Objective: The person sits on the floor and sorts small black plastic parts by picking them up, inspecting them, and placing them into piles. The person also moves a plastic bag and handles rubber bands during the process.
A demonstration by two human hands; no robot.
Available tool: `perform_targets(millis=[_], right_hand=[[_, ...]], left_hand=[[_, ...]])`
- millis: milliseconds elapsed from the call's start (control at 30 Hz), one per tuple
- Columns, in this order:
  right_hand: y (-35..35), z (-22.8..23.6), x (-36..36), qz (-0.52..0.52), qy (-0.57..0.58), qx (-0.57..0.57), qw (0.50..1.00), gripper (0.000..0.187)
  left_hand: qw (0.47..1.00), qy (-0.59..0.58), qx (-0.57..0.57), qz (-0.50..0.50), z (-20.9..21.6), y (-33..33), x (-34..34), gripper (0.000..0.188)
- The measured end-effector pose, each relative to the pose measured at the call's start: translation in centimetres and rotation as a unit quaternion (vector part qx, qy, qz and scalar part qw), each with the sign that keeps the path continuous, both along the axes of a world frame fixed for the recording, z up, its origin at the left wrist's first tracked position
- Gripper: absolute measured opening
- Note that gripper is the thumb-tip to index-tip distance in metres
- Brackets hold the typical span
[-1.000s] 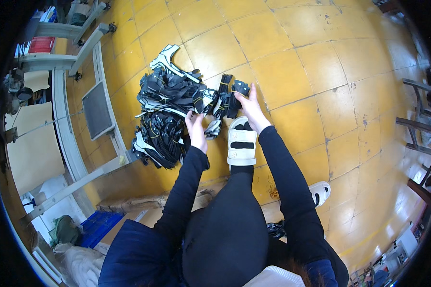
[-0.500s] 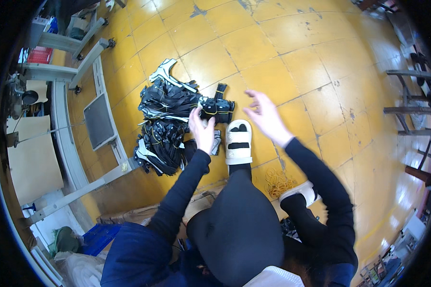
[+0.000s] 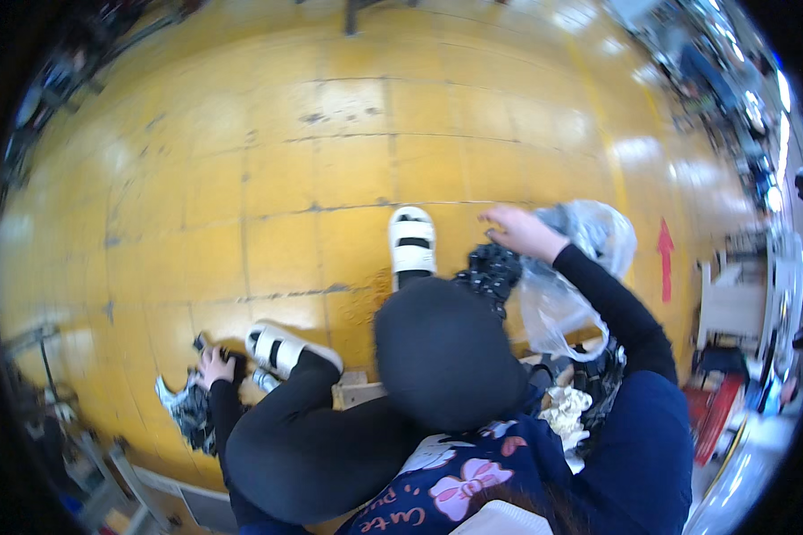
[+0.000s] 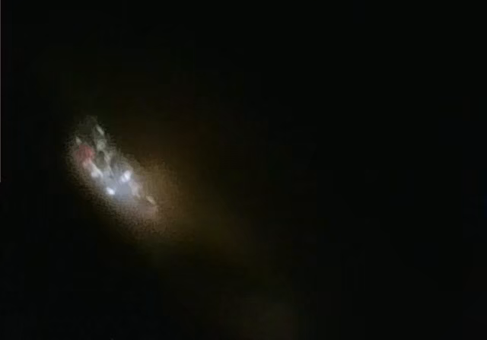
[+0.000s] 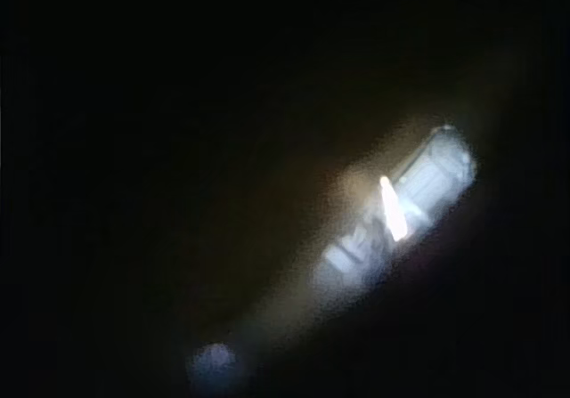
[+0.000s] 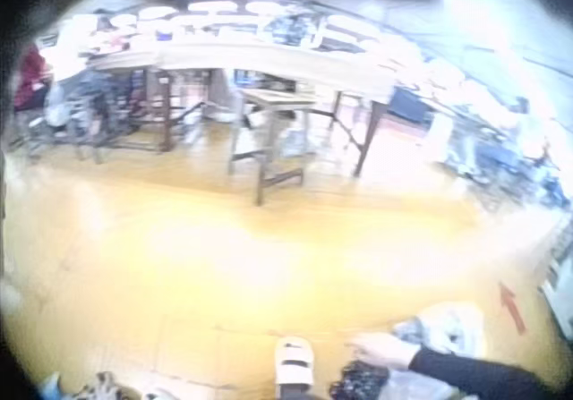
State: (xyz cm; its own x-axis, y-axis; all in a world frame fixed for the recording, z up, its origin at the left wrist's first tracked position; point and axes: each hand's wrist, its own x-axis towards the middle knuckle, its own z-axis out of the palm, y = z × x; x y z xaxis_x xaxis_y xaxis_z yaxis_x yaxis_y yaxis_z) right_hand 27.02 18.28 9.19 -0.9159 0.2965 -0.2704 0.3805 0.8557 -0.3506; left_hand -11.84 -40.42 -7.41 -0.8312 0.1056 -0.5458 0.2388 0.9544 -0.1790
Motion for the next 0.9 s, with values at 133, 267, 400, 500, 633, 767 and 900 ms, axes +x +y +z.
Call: perform_targets(millis=[133,267,400,500,633,767,900], right_hand=[[-4.8,-5.2,16.0,-0.360,-0.066,-0.131,0.921,0.039],[-10.7,-10.3,22.1,-0.561,-0.072,-0.333,0.755,0.047],[-13.2,-14.7,19.8,-0.623,-0.016,-0.411,0.666,0.070],[-14.6,-16.6,18.3,-0.594,-0.074,-0.308,0.740,0.080],[-16.2,-17.5,18.5,-0.484,0.001,-0.209,0.849,0.089],[-16.9,-17.6,18.9,-0.431,-0.015,-0.198,0.880,0.093],[-17.3,-18.8,18.4,-0.508,0.064,-0.218,0.831,0.092]], left_hand=[[0.995,-0.092,-0.047,-0.009,-1.0,-1.5,-3.3,0.079],[0.979,-0.118,0.037,-0.164,-0.2,-2.0,-8.1,0.072],[0.954,-0.233,0.152,-0.112,4.3,3.3,-11.5,0.050],[0.956,-0.182,0.158,-0.169,9.9,10.1,-10.9,0.045],[0.930,-0.141,0.193,-0.279,17.1,18.3,-6.3,0.042],[0.923,-0.213,0.152,-0.280,19.7,23.3,-2.0,0.043],[0.906,-0.271,0.061,-0.319,20.2,24.5,-1.3,0.044]])
